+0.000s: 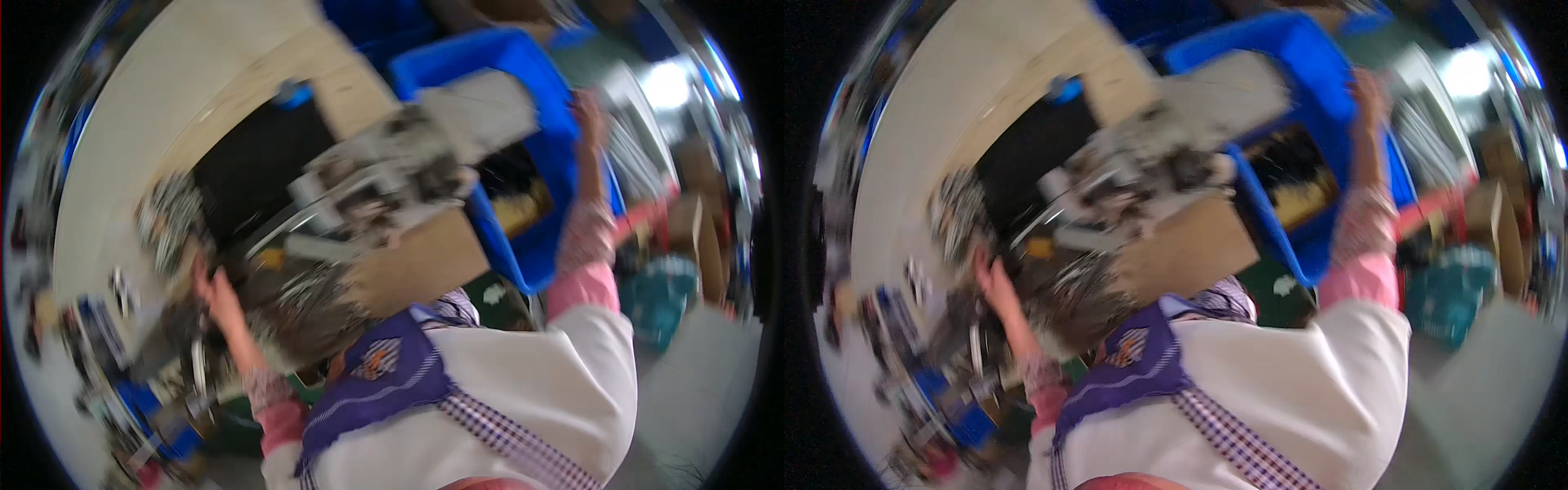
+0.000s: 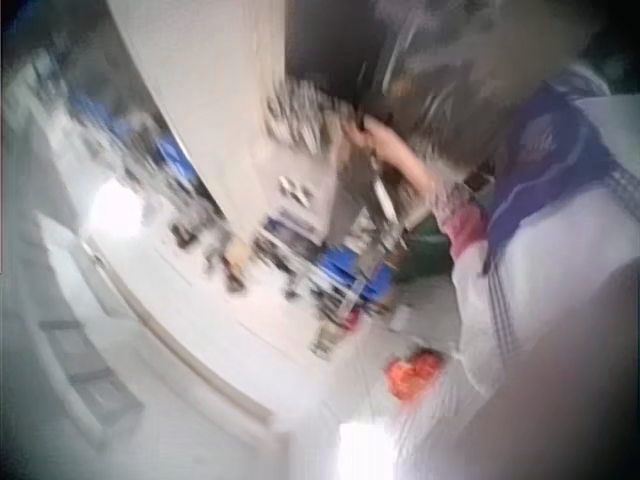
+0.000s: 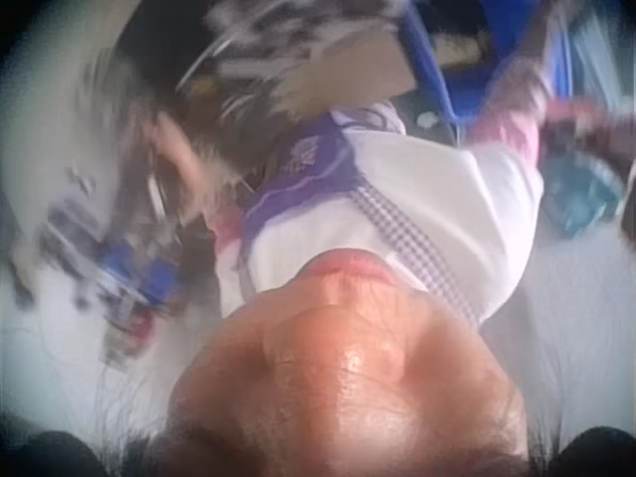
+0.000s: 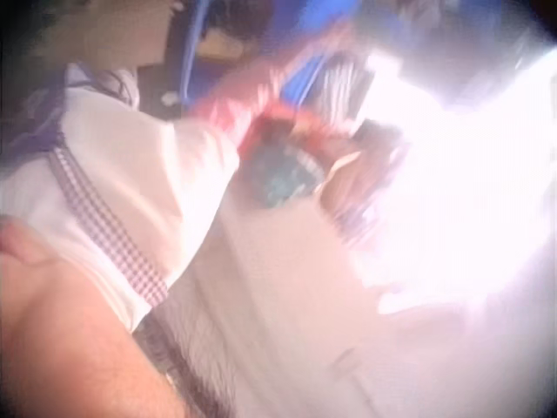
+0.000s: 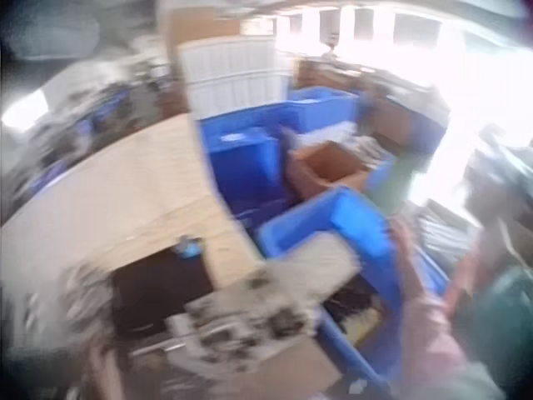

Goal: Manually assembling small circular and rectangular metal or plastic components using a workbench jig or machine.

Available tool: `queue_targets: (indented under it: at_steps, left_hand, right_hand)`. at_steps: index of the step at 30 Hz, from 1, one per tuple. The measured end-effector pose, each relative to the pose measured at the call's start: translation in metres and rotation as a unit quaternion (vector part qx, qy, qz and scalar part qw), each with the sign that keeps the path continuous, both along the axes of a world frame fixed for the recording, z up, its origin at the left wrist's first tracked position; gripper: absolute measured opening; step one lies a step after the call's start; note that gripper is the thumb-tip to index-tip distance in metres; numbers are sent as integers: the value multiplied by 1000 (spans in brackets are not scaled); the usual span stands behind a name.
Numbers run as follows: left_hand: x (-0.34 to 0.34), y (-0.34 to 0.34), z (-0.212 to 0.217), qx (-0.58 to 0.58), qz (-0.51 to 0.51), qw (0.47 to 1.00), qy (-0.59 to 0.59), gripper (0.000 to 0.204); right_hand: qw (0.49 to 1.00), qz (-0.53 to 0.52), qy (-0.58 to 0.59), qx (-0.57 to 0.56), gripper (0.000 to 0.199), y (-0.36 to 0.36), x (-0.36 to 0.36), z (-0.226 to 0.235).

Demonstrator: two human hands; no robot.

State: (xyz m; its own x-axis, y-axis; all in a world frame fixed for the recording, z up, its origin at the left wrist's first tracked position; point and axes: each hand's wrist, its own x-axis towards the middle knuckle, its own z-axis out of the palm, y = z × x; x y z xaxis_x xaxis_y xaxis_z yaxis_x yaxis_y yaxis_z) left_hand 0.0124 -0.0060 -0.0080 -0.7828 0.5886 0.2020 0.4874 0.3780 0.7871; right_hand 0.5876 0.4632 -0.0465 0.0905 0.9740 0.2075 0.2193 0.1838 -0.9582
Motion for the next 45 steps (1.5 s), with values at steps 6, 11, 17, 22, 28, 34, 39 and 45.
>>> queue_targets:
  at_steps: [6,11,17,22,28,34,39,45]
  left_hand:
    - [5,23,2,23,-57,989,132,46]
    - [11,7,5,45,-10,990,133,48]
    - [5,22,-1,198,-39,979,-28,58]
    - [4,24,0,282,9,931,-232,33]
    - [3,20,4,234,-18,929,-288,48]
    - [11,14,-2,203,2,966,-161,42]
    - [2,14,-20,97,-11,992,-79,48]
    - [11,4,13,84,14,990,111,54]
  right_hand:
    - [967,212,-59,125,32,-89,-178,266]
    - [700,654,-266,110,27,-148,-425,252]
    - [562,617,-549,44,52,-194,-605,145]
    - [564,601,-561,73,49,-197,-654,97]
    - [448,723,-495,179,45,-203,-603,117]
    - [332,751,-546,167,37,-255,-576,95]
    - [275,730,-572,252,28,-257,-576,127]
    - [588,552,-420,416,35,-176,-466,292]
